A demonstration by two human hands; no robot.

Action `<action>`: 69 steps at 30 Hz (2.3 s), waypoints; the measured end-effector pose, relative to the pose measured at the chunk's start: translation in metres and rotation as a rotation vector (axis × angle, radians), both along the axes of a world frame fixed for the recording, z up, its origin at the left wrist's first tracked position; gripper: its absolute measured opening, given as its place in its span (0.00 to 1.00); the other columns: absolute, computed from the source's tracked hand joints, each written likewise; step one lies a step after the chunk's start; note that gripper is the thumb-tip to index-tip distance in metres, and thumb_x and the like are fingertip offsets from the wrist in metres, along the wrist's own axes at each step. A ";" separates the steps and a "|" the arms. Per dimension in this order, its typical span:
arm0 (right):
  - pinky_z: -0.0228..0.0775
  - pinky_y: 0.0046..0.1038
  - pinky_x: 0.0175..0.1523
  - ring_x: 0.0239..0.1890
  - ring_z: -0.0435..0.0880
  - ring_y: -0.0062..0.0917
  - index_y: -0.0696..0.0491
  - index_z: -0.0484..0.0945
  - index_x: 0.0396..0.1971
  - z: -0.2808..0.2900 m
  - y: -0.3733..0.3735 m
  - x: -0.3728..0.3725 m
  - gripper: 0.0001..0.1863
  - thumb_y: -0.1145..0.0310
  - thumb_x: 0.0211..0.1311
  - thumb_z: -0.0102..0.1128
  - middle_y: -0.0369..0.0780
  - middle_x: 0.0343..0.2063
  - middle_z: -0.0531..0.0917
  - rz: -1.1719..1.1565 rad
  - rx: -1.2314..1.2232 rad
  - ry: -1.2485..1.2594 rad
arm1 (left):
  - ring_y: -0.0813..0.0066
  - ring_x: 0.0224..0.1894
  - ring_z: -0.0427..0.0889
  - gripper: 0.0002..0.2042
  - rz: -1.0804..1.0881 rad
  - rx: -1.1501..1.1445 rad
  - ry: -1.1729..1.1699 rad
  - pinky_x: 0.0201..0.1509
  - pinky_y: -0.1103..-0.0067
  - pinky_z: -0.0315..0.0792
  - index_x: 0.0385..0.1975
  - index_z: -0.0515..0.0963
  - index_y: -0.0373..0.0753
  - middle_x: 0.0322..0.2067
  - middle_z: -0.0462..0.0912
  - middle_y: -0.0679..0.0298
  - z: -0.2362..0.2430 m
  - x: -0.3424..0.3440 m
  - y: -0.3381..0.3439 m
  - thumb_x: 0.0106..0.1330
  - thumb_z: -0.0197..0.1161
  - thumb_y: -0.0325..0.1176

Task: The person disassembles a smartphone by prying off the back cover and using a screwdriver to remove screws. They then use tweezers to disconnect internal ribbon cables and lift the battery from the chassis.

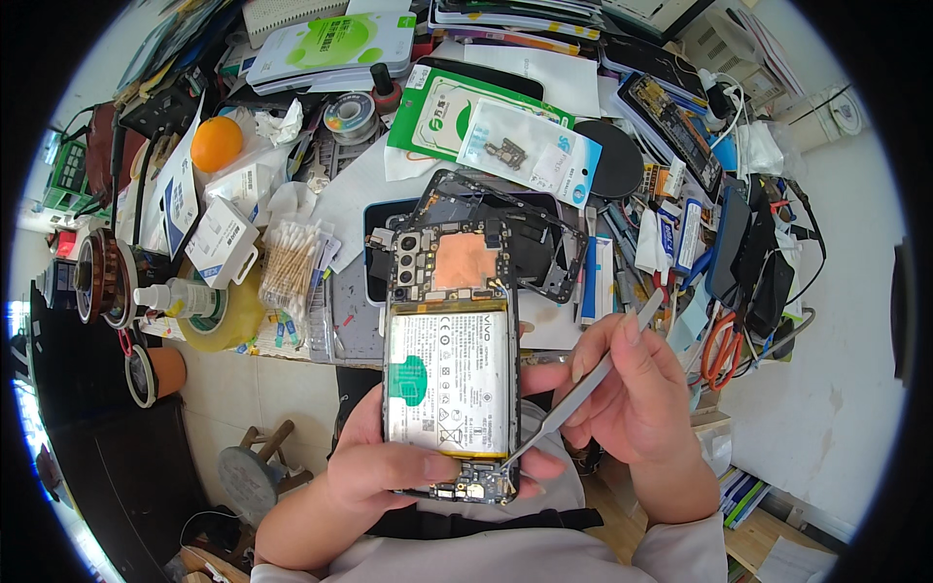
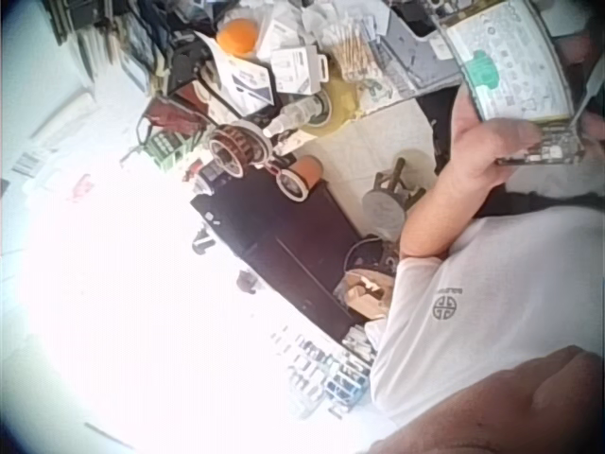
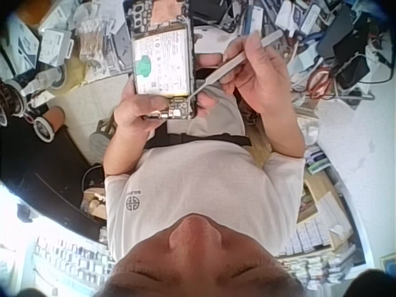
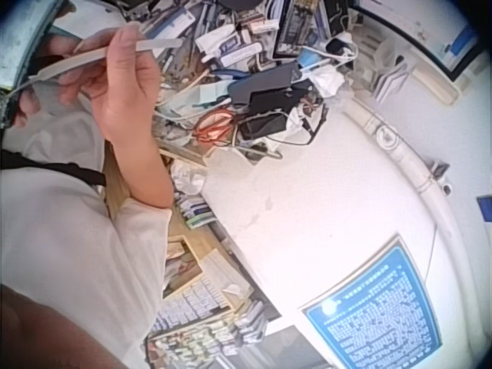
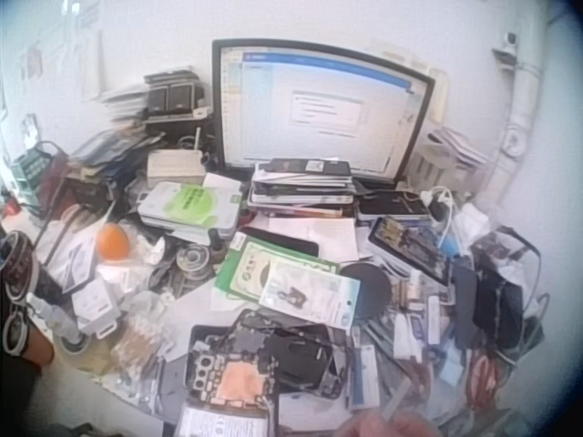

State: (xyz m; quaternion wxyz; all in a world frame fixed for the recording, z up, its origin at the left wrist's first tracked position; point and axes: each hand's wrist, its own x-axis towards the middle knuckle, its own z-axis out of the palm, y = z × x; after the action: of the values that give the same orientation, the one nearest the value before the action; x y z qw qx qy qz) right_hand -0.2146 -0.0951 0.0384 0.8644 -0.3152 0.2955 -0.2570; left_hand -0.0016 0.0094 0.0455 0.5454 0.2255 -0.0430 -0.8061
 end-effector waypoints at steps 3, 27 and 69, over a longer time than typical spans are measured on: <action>0.81 0.29 0.30 0.27 0.86 0.28 0.62 0.76 0.39 -0.002 0.001 -0.001 0.28 0.50 0.83 0.39 0.46 0.28 0.85 0.006 -0.020 -0.019 | 0.28 0.52 0.82 0.54 -0.002 0.009 0.004 0.56 0.47 0.81 0.78 0.38 0.36 0.71 0.56 0.30 -0.001 0.000 0.001 0.43 0.52 0.19; 0.68 0.18 0.41 0.39 0.74 0.15 0.58 0.73 0.61 0.003 0.025 0.013 0.29 0.81 0.59 0.70 0.44 0.58 0.74 0.058 -0.745 0.255 | 0.39 0.56 0.83 0.49 0.263 -0.041 -0.428 0.62 0.52 0.79 0.77 0.43 0.35 0.68 0.66 0.35 0.001 -0.016 0.005 0.51 0.58 0.24; 0.85 0.28 0.35 0.33 0.90 0.39 0.66 0.81 0.41 0.052 0.013 -0.016 0.17 0.82 0.49 0.73 0.55 0.33 0.87 0.077 -1.442 0.234 | 0.41 0.55 0.84 0.50 0.259 0.088 -0.407 0.58 0.57 0.83 0.77 0.46 0.35 0.66 0.69 0.35 0.013 -0.015 -0.011 0.46 0.58 0.29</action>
State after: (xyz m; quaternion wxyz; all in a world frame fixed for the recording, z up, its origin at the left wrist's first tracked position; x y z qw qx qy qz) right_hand -0.2302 -0.0817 0.0907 0.4133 -0.8415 0.1321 -0.3219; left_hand -0.0163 -0.0012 0.0581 0.6138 0.4106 -0.0878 -0.6686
